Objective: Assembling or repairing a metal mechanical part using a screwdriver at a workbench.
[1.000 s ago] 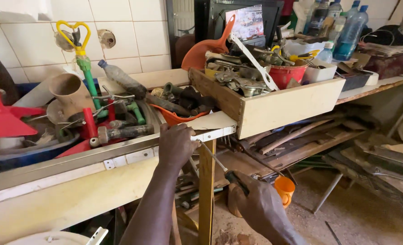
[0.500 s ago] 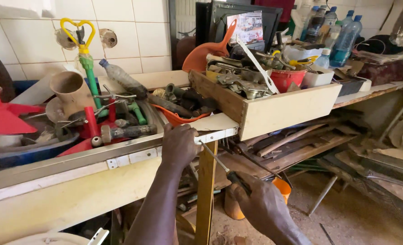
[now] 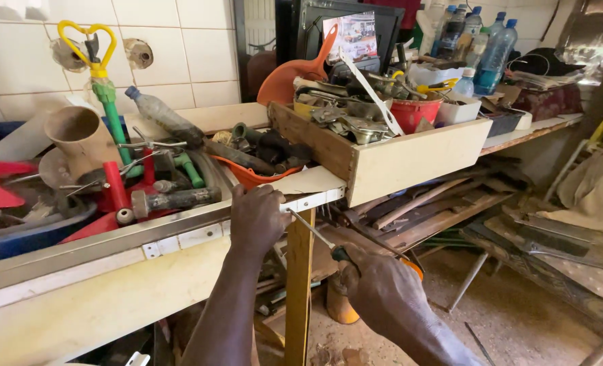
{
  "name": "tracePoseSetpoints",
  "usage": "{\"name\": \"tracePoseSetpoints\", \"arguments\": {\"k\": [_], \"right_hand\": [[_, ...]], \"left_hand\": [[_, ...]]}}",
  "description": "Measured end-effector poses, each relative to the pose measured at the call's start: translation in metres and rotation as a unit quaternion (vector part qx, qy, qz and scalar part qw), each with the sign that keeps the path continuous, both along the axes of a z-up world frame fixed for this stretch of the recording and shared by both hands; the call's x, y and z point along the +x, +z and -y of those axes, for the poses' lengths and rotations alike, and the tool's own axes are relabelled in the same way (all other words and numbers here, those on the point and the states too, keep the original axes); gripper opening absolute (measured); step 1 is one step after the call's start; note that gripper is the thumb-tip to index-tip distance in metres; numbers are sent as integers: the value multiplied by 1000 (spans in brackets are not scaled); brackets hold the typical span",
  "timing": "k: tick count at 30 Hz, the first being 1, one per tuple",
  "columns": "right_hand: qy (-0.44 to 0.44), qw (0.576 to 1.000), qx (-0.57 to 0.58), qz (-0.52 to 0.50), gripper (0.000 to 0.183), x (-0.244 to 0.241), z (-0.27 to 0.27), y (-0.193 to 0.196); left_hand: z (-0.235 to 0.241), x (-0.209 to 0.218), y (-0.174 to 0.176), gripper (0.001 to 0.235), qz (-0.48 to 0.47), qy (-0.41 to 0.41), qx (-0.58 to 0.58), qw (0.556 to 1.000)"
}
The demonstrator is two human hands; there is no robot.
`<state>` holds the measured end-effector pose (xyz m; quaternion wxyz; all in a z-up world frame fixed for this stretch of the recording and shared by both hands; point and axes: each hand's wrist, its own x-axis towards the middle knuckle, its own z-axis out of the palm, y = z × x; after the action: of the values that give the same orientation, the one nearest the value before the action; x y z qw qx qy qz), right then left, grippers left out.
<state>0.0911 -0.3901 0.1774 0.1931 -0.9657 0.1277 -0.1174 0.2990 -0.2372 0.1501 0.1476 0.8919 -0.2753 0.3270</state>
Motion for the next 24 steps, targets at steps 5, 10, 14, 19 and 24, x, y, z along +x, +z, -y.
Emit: {"name": "tracePoseSetpoints", "arguments": {"k": [5, 10, 14, 19, 24], "right_hand": [[-6, 999, 19, -44, 47, 2, 0, 0], [-13, 999, -13, -47, 46, -2, -14, 7], [-2, 998, 25, -60, 42, 7, 3, -9], [49, 952, 296, -64, 38, 22, 31, -33], [79, 846, 523, -70, 36, 19, 23, -37]], "left_hand": [[-1, -12, 9, 28, -31, 2, -19, 999], [0, -3, 2, 31, -5, -8, -12, 1000], [-1, -9, 7, 28, 0, -6, -13, 1000], [0, -8, 6, 27, -10, 4, -5, 1000], [1, -11, 10, 33, -20, 15, 8, 1000]]}}
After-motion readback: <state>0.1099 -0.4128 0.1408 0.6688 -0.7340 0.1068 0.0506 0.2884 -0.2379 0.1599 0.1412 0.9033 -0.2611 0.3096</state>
